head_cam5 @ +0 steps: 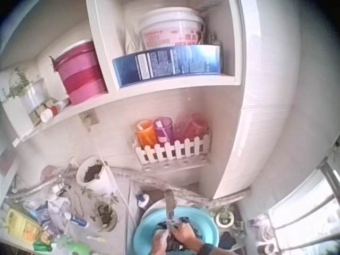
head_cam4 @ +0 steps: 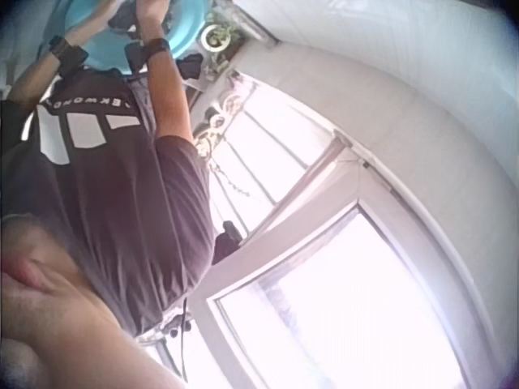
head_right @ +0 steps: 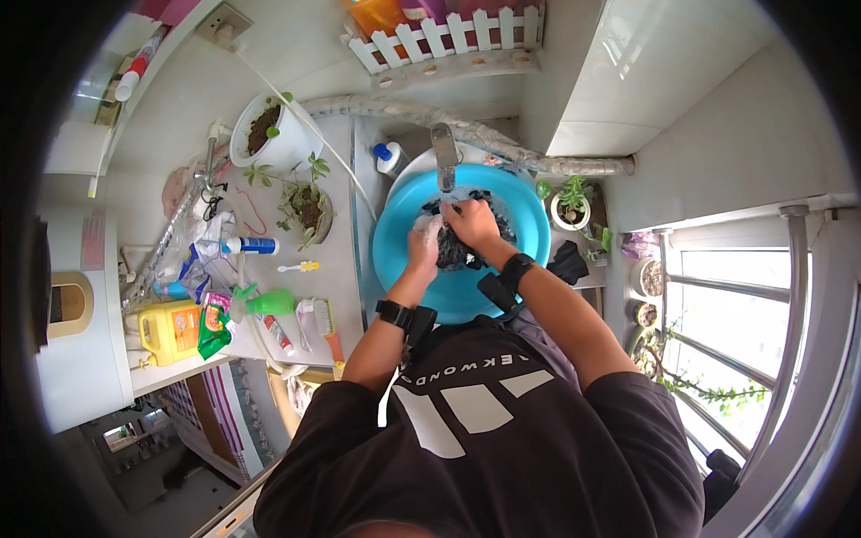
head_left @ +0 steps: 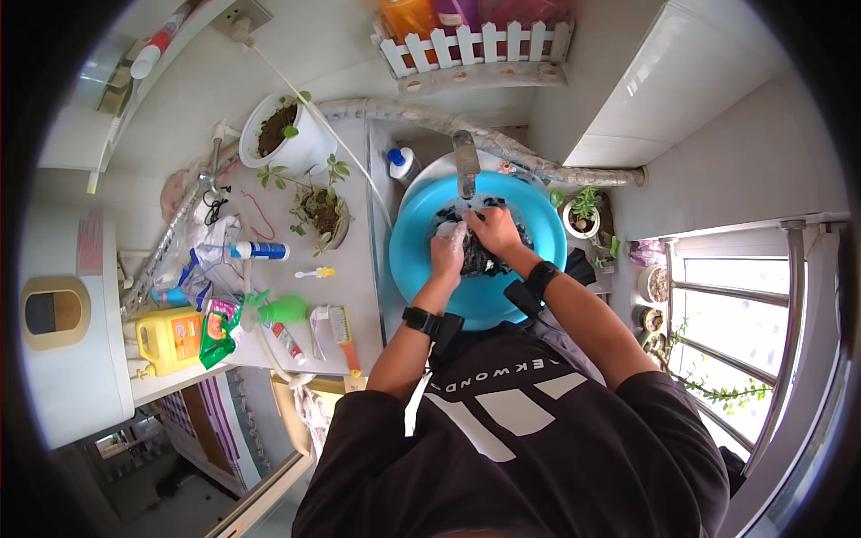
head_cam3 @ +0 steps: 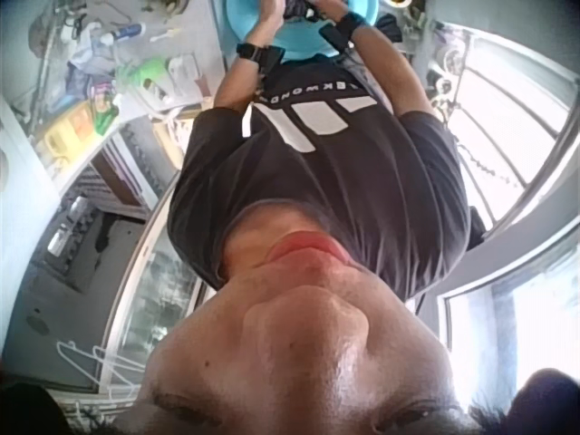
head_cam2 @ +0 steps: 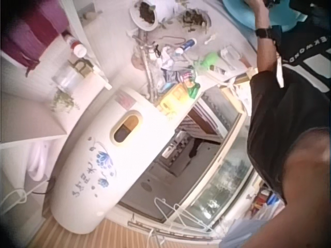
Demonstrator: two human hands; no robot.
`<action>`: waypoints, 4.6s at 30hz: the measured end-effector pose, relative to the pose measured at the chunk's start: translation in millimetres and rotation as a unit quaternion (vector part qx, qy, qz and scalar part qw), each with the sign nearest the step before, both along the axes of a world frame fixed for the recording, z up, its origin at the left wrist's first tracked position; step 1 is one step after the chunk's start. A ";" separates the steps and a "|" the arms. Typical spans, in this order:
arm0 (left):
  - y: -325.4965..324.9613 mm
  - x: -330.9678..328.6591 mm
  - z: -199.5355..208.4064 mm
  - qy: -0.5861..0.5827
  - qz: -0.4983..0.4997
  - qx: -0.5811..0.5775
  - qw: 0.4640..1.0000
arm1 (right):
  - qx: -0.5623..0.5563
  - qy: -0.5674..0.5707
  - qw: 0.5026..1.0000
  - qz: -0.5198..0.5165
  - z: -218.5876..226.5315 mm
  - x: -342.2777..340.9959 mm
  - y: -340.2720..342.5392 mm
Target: The person washes a black garment in a blue basin by hand, rubbing and squeezing it under running water.
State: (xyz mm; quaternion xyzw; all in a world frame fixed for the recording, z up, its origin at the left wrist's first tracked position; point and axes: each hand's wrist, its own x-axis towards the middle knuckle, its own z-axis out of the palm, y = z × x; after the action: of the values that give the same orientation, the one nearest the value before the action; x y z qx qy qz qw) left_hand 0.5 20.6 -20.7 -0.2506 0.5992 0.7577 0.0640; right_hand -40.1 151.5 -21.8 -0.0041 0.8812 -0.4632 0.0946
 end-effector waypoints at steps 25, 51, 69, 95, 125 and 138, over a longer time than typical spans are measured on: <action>18.7 -6.3 -26.7 -0.102 0.077 0.143 0.981 | -0.011 0.096 0.993 -0.067 -17.5 15.9 -12.2; -16.8 -69.6 -147.7 0.002 -0.451 -0.534 0.715 | 0.189 -0.155 0.957 0.154 -140.5 -48.8 -0.7; -11.1 -67.5 -144.8 -0.174 -0.054 -0.047 0.982 | 0.007 -0.092 0.989 -0.117 -62.8 0.9 -37.3; 14.6 -77.9 -96.8 -0.115 -0.661 -0.549 0.499 | 0.362 -0.129 0.859 0.338 -107.7 -34.9 22.0; 16.8 -36.0 -56.7 -0.107 0.009 0.069 0.992 | 0.083 -0.056 0.990 -0.104 -45.0 7.8 -11.8; 10.8 -51.3 -51.7 -0.088 -0.543 -0.537 0.640 | 0.299 0.021 0.937 0.180 -91.5 0.9 36.6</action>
State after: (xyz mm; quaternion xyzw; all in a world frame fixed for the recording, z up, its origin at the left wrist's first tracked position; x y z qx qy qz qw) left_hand -50.7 31.4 -72.4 0.0639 0.9206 0.1061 0.3704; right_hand -39.3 188.1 -113.3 -0.1444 0.9652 -0.1538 0.1545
